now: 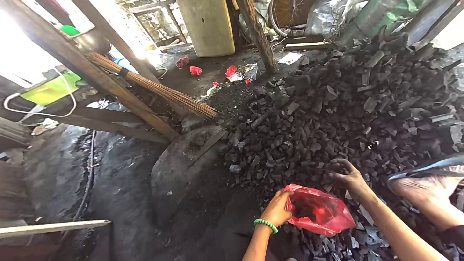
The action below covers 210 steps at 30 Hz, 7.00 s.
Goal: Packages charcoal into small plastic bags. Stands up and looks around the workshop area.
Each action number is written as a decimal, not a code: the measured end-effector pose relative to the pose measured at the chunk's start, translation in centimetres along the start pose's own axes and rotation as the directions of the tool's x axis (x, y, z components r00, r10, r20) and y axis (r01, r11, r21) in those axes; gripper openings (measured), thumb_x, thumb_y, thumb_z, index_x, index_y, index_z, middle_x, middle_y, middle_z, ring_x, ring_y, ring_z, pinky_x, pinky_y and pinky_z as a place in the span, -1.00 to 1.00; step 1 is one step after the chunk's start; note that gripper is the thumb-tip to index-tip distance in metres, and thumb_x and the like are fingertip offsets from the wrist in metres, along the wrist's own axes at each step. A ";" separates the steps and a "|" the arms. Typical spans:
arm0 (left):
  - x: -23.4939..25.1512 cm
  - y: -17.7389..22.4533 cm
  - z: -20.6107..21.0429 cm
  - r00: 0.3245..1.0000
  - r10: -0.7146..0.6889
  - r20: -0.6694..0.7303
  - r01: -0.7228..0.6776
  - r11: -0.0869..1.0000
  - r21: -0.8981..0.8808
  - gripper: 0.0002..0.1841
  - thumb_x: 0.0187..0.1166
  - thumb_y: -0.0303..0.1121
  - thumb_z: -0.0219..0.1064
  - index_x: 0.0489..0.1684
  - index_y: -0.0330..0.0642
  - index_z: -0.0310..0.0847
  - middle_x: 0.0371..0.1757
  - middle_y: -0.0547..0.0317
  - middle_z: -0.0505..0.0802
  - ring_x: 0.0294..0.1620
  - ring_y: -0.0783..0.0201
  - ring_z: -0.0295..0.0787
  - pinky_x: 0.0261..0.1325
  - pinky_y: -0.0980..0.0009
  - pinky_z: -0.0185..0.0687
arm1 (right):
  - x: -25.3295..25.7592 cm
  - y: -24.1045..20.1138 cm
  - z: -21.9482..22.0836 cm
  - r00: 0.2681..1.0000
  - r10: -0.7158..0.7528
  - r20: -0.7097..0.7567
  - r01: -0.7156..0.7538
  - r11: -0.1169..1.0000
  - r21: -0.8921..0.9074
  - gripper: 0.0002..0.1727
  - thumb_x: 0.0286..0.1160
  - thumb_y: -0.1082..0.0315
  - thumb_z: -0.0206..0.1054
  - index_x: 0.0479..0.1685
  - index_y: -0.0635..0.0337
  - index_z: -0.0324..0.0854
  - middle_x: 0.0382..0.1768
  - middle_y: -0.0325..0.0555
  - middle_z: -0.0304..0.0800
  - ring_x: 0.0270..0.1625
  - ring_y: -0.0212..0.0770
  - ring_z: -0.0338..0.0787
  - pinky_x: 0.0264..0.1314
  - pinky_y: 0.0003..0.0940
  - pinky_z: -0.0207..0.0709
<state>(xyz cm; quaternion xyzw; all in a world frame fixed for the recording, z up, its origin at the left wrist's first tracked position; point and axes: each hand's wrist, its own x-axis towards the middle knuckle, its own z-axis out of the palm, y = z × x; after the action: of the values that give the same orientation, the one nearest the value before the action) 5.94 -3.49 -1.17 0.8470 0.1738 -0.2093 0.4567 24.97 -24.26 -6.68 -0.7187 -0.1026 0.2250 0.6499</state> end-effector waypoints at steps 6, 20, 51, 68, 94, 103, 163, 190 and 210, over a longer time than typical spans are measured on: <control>0.1 1.4 0.2 0.996 -0.035 0.081 0.034 0.999 0.007 0.00 0.29 -0.67 0.44 0.85 -0.39 -0.11 0.82 -0.38 0.11 0.80 -0.16 0.14 0.78 0.05 0.15 | -5.6 -0.3 4.4 0.835 0.028 0.550 -0.150 0.973 0.178 -0.38 0.18 0.35 0.50 0.36 0.15 0.46 0.16 0.05 0.77 0.07 -0.04 0.85 0.02 -0.10 0.80; 0.5 -0.3 0.3 0.998 -0.041 0.055 0.036 0.995 0.095 -0.18 0.44 -0.63 0.39 0.81 -0.32 0.12 0.66 -0.39 0.45 0.68 -0.22 0.39 0.73 -0.06 0.23 | 1.3 3.6 1.1 0.915 0.286 0.286 0.245 0.172 -0.954 0.01 0.39 0.19 0.52 0.90 -0.40 0.04 0.93 0.14 -0.31 0.85 0.60 -0.37 0.40 0.97 -0.30; -0.2 0.2 0.7 1.000 0.011 -0.009 -0.011 0.999 -0.050 -0.05 0.33 -0.64 0.44 0.86 -0.27 0.01 0.76 -0.34 0.28 0.71 -0.13 0.33 0.71 0.03 0.29 | -5.7 -0.6 3.4 0.999 0.029 0.027 -0.039 0.841 0.539 -0.23 0.07 0.17 0.53 0.43 -0.02 0.32 -0.22 -0.10 0.80 -0.36 -0.13 0.85 -0.35 -0.07 0.82; -0.3 -0.2 0.3 0.991 -0.012 -0.134 0.027 0.993 0.111 -0.39 0.63 -0.44 0.31 0.73 -0.22 0.31 0.61 -0.22 0.55 0.59 -0.09 0.53 0.65 0.00 0.37 | -7.4 6.6 -8.2 0.896 0.427 -0.124 -0.275 0.312 -0.909 0.33 -0.08 -0.03 0.84 0.90 -0.21 0.05 0.85 0.48 -0.36 0.67 0.76 0.12 0.38 0.69 0.30; -3.2 3.4 1.4 0.994 -0.063 -0.085 0.077 0.983 0.169 -0.20 0.50 -0.65 0.31 0.84 -0.20 0.10 0.69 -0.27 0.42 0.54 -0.14 0.55 0.55 -0.03 0.49 | -6.5 0.9 4.8 0.865 0.155 0.478 0.205 0.760 -0.617 -0.44 0.51 0.18 0.50 0.53 0.04 0.61 0.65 0.37 0.32 0.62 0.34 0.43 0.62 0.28 0.34; -4.6 3.6 -0.2 0.974 -0.165 -0.155 0.211 0.910 0.358 -0.59 0.80 -0.35 0.09 0.56 -0.14 0.56 0.35 -0.15 0.78 0.40 -0.08 0.69 0.51 -0.06 0.46 | -2.8 5.4 -2.7 0.926 0.299 0.229 0.042 0.523 -0.851 0.03 0.13 0.03 0.75 0.75 -0.02 0.35 0.82 0.31 0.04 0.79 0.53 0.07 0.53 0.69 0.09; -10.7 5.2 -2.6 0.658 -0.217 -0.721 -0.447 0.659 -0.606 -0.22 0.44 -0.61 0.23 0.76 0.03 0.11 0.21 0.01 0.68 -0.20 0.30 0.78 -0.24 0.46 0.73 | -11.2 12.0 3.0 0.744 0.278 0.607 0.548 0.266 -0.793 -0.25 0.50 0.67 0.24 0.69 -0.22 0.46 0.83 0.16 0.15 0.85 0.51 -0.08 0.52 0.88 -0.31; -10.0 5.6 -0.7 0.921 0.010 -0.389 -0.346 0.476 -0.809 -0.15 0.31 -0.43 0.32 0.77 0.10 0.11 0.15 -0.05 0.82 -0.23 0.24 0.87 -0.25 0.41 0.81 | -7.3 -2.9 0.0 0.942 -0.104 0.319 0.119 0.993 -0.028 -0.56 0.47 0.42 0.32 0.36 0.23 0.53 0.02 -0.03 0.85 -0.06 -0.15 0.88 0.00 -0.17 0.80; -10.2 4.9 -1.3 0.855 -0.074 -0.514 -0.402 0.532 -0.746 -0.20 0.35 -0.35 0.27 0.75 0.08 0.13 0.11 0.04 0.80 -0.24 0.29 0.85 -0.23 0.44 0.80 | -12.0 13.5 -2.2 0.829 0.480 0.287 0.179 0.258 -0.950 -0.02 0.30 0.27 0.58 0.83 -0.40 0.19 0.91 0.15 -0.18 0.81 0.59 -0.05 0.37 0.75 0.19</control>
<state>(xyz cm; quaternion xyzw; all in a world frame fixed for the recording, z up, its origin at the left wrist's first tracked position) -0.12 -6.04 8.19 0.5631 0.2768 0.1642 0.7611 13.49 -33.33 -17.47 -0.8739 -0.3170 0.3686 0.0009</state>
